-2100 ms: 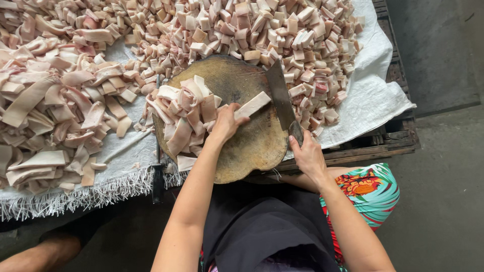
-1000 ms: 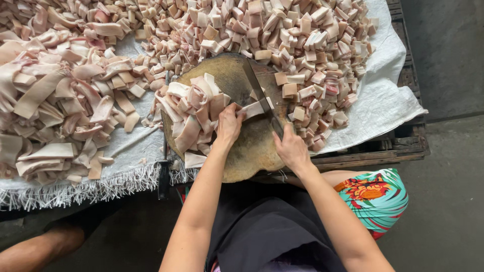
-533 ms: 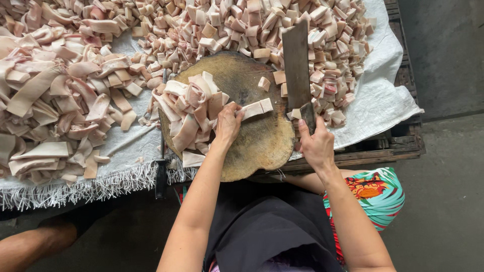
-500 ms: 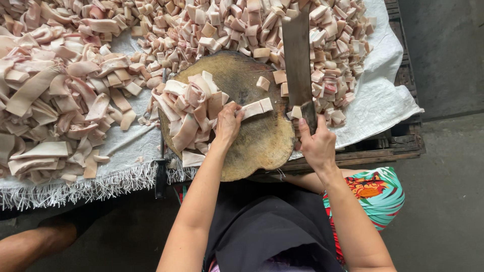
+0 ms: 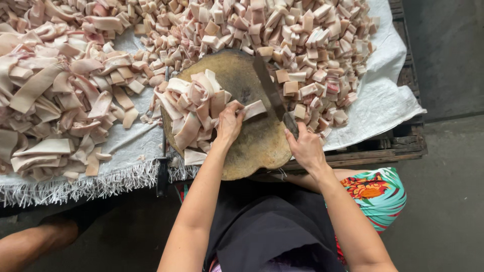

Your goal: The person cuts strips of raw pork skin and fat into smaller pieces using a large cleaver on a wooden cutting board.

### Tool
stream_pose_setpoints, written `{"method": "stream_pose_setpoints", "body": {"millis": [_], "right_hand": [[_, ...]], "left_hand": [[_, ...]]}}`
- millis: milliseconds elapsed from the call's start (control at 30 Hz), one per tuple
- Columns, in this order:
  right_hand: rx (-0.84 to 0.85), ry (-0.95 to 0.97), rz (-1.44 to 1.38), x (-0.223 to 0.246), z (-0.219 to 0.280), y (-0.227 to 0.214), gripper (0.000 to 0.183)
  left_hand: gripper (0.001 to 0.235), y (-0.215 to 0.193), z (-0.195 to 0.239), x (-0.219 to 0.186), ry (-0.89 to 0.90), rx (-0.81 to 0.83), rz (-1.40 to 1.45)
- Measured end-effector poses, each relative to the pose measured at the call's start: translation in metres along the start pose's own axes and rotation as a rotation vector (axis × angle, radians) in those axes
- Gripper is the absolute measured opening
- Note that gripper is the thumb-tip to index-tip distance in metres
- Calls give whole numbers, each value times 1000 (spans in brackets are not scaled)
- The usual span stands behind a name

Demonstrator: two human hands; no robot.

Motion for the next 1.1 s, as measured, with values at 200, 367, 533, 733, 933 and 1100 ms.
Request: {"method": "stream_pose_setpoints", "body": {"millis": [200, 367, 533, 733, 933, 1100], "right_hand": [[-238, -43, -225, 38, -21, -59, 37], [22, 55, -20, 19, -13, 21, 37], [191, 176, -68, -10, -3, 40, 37], [-27, 69, -219, 38, -21, -29, 38], [49, 85, -145, 21, -15, 33, 40], [164, 153, -62, -14, -8, 54, 45]], "left_hand": [[23, 31, -14, 13, -124, 23, 40], [24, 30, -16, 14, -115, -5, 31], [21, 29, -11, 12, -56, -14, 24], [22, 37, -11, 4, 13, -60, 53], [28, 34, -9, 8, 56, -113, 108], [26, 44, -11, 25, -13, -75, 56]]}}
Point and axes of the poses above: each hand's wrist, its own z-axis away from the middle knuckle, its own y-axis out of the palm, x = y × z, the point moved 10 cm from there along -z, towards the middle knuckle, and after that the axes turned 13 degrees about -y, right-handed, at the moved point
